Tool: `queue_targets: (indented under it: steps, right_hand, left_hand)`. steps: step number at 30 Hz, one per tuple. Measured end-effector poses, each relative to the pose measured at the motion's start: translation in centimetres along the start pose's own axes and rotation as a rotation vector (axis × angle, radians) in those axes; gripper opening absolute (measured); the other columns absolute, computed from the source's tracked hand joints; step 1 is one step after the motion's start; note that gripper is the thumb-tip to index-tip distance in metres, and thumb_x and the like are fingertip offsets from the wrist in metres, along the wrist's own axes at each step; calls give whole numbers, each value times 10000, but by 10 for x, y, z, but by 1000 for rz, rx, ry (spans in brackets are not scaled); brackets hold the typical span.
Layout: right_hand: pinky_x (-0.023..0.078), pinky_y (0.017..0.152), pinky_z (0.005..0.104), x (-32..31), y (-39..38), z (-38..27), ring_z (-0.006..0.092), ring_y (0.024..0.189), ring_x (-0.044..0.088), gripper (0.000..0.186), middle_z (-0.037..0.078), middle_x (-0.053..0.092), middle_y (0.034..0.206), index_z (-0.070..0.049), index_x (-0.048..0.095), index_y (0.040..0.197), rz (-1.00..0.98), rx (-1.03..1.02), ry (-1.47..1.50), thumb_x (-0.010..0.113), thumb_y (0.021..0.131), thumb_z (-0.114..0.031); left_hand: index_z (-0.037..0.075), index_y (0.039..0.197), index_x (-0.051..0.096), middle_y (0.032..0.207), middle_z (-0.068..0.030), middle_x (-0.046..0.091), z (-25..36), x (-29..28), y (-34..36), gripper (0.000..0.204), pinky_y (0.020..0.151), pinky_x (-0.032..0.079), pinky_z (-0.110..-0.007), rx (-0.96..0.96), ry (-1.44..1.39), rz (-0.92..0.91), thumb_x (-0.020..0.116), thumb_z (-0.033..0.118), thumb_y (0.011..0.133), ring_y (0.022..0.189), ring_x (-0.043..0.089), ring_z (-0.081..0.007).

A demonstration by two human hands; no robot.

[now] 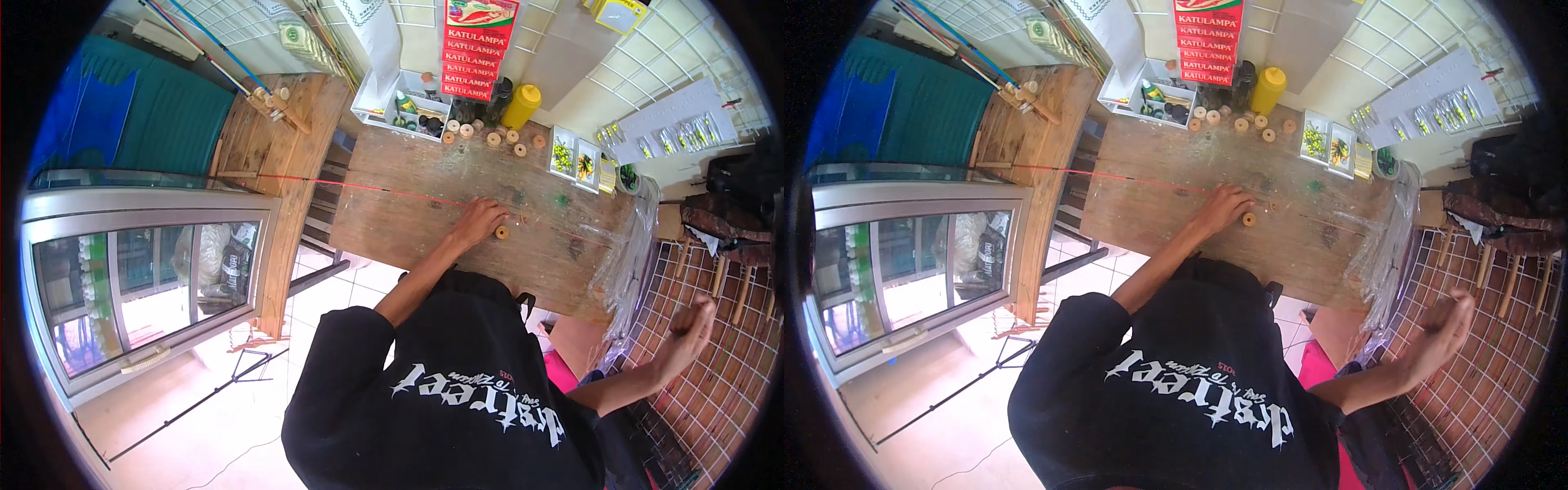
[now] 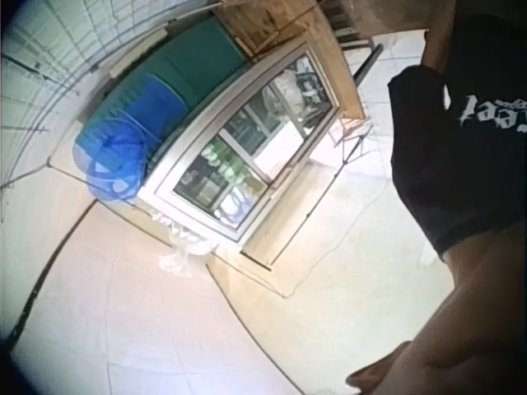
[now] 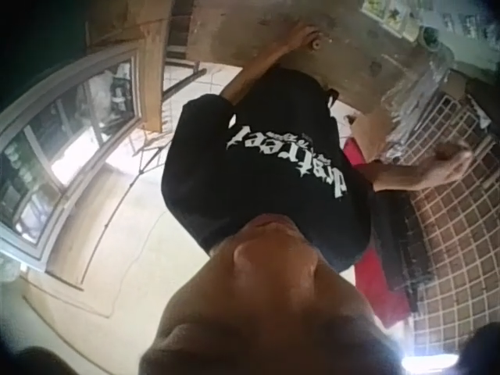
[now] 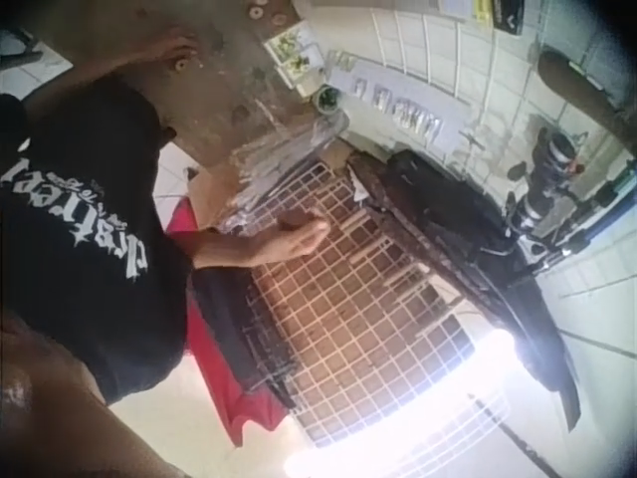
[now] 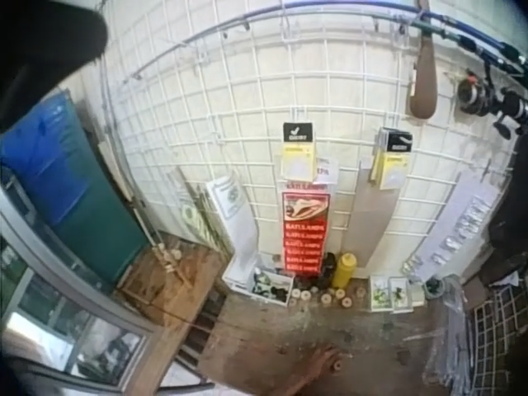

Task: Checking and threading a fishing rod line with various small components.

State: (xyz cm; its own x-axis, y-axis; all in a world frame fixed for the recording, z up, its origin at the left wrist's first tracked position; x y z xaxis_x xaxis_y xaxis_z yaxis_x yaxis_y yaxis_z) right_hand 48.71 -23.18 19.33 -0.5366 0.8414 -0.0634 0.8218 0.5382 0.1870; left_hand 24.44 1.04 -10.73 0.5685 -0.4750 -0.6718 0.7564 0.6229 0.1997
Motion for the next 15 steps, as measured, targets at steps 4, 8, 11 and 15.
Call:
queue_targets:
  steps: [4,8,11,15]
  right_hand:
    - [154,463,225,-8,4,-48,10,521,219,293,-88,292,583,-60,635,958,275,-192,-319,467,1000,-296]
    - [190,473,222,-26,3,-76,18,530,243,311,-77,315,591,-81,664,950,506,-329,-454,468,998,-318]
    - [272,490,212,-68,8,-72,41,545,343,317,-47,452,626,-71,646,971,595,-329,-352,450,1001,-318]
    - [467,586,282,-73,2,-66,143,691,545,296,62,646,934,-76,613,989,820,-346,-416,398,1011,-279]
  left_hand:
    - [68,953,683,828,-116,651,5,-13,7,194,770,448,-417,-21,-91,-45,620,223,857,813,615,-310]
    - [54,942,679,846,-132,660,12,-36,15,186,734,477,-419,-16,-192,24,621,211,859,790,627,-329]
    - [57,938,679,874,-136,666,10,-44,21,178,712,497,-421,6,-156,11,616,206,864,805,632,-337]
    - [49,944,678,874,-138,664,-2,-50,19,194,722,496,-425,-25,-103,-34,617,215,865,800,631,-341]
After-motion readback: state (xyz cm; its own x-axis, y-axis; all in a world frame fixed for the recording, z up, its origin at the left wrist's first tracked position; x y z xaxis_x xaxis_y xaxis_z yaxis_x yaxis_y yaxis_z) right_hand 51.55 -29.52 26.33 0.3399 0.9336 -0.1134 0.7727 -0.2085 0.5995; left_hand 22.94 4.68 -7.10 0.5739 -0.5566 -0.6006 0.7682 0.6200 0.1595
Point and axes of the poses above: each hand's wrist, its own y-axis towards the middle knuckle, its own x-axis out of the palm, z = x × y, the point moved 6 cm from there along y, towards the middle knuckle
